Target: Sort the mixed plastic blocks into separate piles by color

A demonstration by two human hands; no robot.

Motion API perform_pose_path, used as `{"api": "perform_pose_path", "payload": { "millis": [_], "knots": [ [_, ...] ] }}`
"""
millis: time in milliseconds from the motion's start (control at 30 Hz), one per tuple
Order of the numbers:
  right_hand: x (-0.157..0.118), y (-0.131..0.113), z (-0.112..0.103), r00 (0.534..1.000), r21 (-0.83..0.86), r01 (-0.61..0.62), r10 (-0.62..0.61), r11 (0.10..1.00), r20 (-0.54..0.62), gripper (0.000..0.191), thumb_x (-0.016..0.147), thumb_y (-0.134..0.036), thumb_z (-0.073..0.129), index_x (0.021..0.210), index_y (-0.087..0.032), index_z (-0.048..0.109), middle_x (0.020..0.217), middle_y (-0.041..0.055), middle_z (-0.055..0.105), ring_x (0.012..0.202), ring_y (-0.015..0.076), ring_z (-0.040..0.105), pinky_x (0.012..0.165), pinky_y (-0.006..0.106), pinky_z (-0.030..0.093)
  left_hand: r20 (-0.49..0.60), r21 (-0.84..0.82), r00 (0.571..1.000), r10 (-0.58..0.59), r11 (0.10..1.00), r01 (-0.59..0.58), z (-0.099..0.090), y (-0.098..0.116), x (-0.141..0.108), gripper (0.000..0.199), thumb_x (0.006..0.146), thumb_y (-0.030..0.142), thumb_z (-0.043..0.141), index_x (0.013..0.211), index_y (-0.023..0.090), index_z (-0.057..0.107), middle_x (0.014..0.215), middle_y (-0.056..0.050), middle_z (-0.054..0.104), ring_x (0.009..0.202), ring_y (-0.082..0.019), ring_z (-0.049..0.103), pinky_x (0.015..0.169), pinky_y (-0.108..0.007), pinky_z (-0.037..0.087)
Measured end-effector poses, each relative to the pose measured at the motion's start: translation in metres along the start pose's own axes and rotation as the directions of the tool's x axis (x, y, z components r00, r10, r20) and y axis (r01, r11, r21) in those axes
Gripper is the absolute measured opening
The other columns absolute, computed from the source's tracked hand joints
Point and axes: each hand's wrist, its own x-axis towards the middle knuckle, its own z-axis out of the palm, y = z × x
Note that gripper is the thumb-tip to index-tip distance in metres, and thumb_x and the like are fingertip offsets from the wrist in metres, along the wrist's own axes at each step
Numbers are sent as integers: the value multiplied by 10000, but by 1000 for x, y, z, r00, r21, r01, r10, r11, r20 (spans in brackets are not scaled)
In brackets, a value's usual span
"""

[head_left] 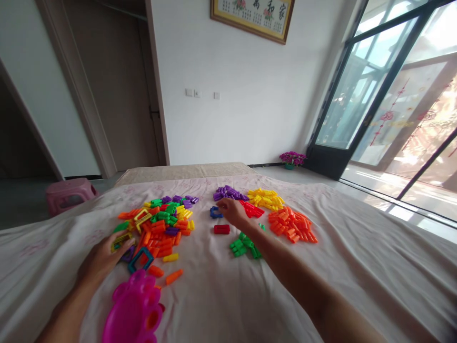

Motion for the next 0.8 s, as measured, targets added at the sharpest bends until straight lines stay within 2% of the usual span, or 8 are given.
{"api": "perform_pose_path", "payload": {
  "millis": [100, 200, 333, 433, 533, 667, 800],
  "knots": [
    [-14, -48, 36, 986, 28, 128, -130, 991, 108, 318, 863, -223, 618, 1162, -229, 726, 1141, 32, 755, 1030, 197, 686, 895, 271, 498, -3, -5, 1000, -8, 1000, 8, -2, 4, -2, 670, 826, 672, 552, 1253, 165, 645, 1201, -150, 739, 1107, -313, 694, 931, -377, 536],
    [-20, -78, 64, 976, -20, 159, -154, 987, 154, 373, 896, -251, 597, 1258, -230, 685, 1210, 58, 732, 1126, 219, 652, 954, 301, 477, 4, -22, 1000, -21, 1000, 21, -4, 10, -4, 665, 825, 657, 568, 1261, 162, 650, 1180, -139, 750, 1075, -302, 705, 925, -379, 540],
    [-17, -88, 88, 971, -125, 174, -149, 977, 186, 390, 901, -246, 604, 1284, -218, 671, 1195, 89, 729, 1132, 234, 633, 954, 308, 459, 3, -41, 1000, -13, 999, 13, -4, 10, -4, 642, 824, 654, 574, 1241, 173, 658, 1173, -131, 754, 1063, -297, 708, 928, -384, 540],
    [-17, -87, 93, 971, -150, 186, -159, 971, 177, 314, 917, -257, 601, 1210, -221, 707, 1158, 86, 727, 1118, 230, 620, 946, 302, 445, 8, -52, 1000, 0, 999, 1, -3, 7, -3, 634, 830, 650, 568, 1245, 179, 650, 1182, -133, 751, 1074, -298, 703, 940, -387, 532],
    [-23, -86, 84, 975, -119, 185, -166, 975, 150, 260, 953, -296, 576, 1160, -233, 720, 1144, 80, 713, 1084, 215, 624, 903, 285, 450, -2, -47, 1000, 5, 999, -5, -2, 5, -2, 636, 826, 650, 567, 1242, 176, 651, 1190, -143, 747, 1097, -302, 695, 941, -380, 529],
    [-33, -78, 48, 987, -70, 139, -132, 988, 92, 282, 994, -321, 526, 1208, -257, 699, 1140, 63, 697, 1019, 194, 644, 839, 266, 463, 5, -16, 1000, -29, 999, 29, -3, 5, -2, 641, 810, 660, 571, 1252, 204, 657, 1139, -110, 770, 1051, -298, 709, 901, -364, 534],
    [-38, -41, 1, 999, -85, 10, -14, 996, -45, 328, 1003, -297, 498, 1286, -260, 658, 1201, 59, 694, 1076, 200, 635, 886, 274, 460, 41, 5, 997, -71, 998, 71, -2, 3, 0, 655, 818, 681, 547, 1285, 229, 629, 1196, -77, 757, 1081, -286, 693, 936, -363, 510]
  ]
}}
